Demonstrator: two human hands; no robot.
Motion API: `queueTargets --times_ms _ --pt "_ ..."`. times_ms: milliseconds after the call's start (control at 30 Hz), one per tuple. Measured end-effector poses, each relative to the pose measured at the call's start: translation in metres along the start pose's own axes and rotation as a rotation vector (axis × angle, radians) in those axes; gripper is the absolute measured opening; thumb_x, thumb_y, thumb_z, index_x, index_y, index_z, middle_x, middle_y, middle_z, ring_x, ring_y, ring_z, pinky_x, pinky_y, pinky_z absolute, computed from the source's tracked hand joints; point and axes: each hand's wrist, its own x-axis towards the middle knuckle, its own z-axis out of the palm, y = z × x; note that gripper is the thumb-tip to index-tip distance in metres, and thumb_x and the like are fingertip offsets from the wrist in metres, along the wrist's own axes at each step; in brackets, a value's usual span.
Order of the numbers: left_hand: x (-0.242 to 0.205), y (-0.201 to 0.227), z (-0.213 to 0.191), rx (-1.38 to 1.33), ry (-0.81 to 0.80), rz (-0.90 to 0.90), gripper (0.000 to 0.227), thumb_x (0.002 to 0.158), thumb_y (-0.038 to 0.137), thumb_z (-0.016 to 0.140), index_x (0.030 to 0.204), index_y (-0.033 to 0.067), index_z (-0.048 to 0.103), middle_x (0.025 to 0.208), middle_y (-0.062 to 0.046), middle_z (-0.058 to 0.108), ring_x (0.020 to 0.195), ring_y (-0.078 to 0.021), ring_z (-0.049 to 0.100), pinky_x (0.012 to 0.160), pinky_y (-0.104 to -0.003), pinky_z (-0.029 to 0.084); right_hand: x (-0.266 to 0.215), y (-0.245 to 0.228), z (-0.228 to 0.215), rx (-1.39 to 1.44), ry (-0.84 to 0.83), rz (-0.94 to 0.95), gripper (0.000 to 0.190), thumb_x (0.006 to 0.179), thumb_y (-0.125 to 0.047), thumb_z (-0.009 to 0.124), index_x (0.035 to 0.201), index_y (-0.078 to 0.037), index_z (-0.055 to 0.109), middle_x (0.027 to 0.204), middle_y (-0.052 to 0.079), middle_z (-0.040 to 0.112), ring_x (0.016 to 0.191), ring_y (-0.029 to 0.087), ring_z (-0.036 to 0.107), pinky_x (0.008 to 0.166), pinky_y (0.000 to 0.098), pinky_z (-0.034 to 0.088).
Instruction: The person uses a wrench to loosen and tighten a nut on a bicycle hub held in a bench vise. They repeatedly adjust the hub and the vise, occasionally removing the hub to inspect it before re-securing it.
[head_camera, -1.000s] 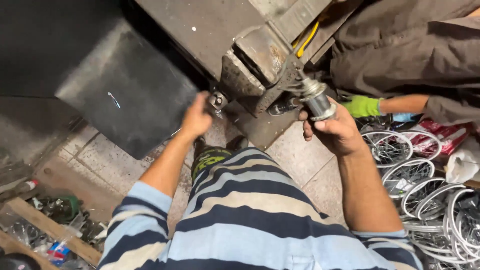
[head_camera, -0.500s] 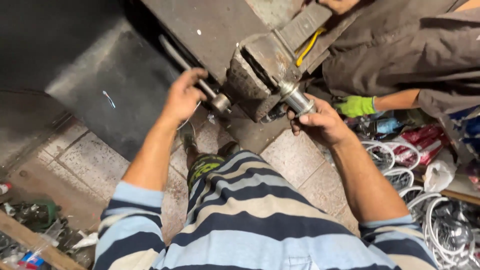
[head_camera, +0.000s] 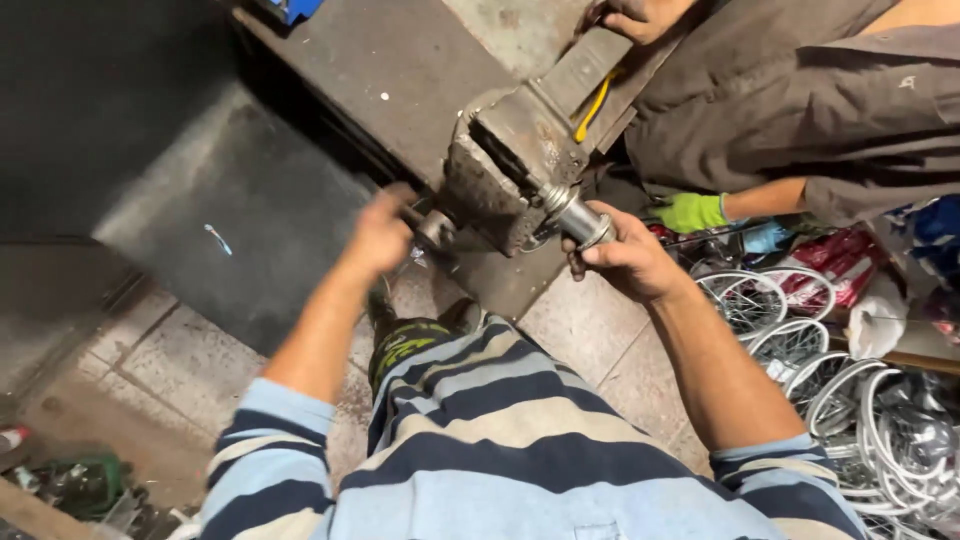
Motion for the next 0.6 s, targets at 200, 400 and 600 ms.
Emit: queueTargets --times_ms 200,400,600 --pt "-0.048 0.274 0.017 -0.435 -0.401 -0.301 0.023 0.067 0.013 0.081 0.089 0.0105 0.074 0.082 -0.004 0.070 0.080 -0.0196 0.067 0.073 -0.034 0.055 0.003 -0.002 0.002 0.015 0.030 0.024 0.049 0.068 -0.002 0.074 0.115 0.007 0.060 0.086 0.026 0.064 0.063 0.032 0.068 0.057 0.0446 0.061" --pt "-0.002 0.041 -0.034 -0.149 0.008 -0.176 0.070 0.077 -0.015 0.054 0.144 0.0021 0.059 0.146 -0.030 0.058 0.128 -0.0418 0.063 0.111 -0.049 0.051 -0.004 0.007 0.009 0.058 0.070 0.064 0.050 0.071 -0.001 0.071 0.120 0.006 0.060 0.086 0.025 0.063 0.059 0.031 0.068 0.052 0.0433 0.061" --pt "-0.070 0.148 0.055 -1.006 -0.430 -0.601 0.059 0.070 -0.018 0.062 0.129 -0.0129 0.054 0.124 -0.036 0.070 0.084 -0.0442 0.077 0.070 -0.047 0.068 0.005 0.026 -0.009 0.050 0.060 0.079 0.052 0.071 0.000 0.070 0.122 0.005 0.059 0.087 0.024 0.063 0.060 0.030 0.069 0.052 0.0425 0.062"
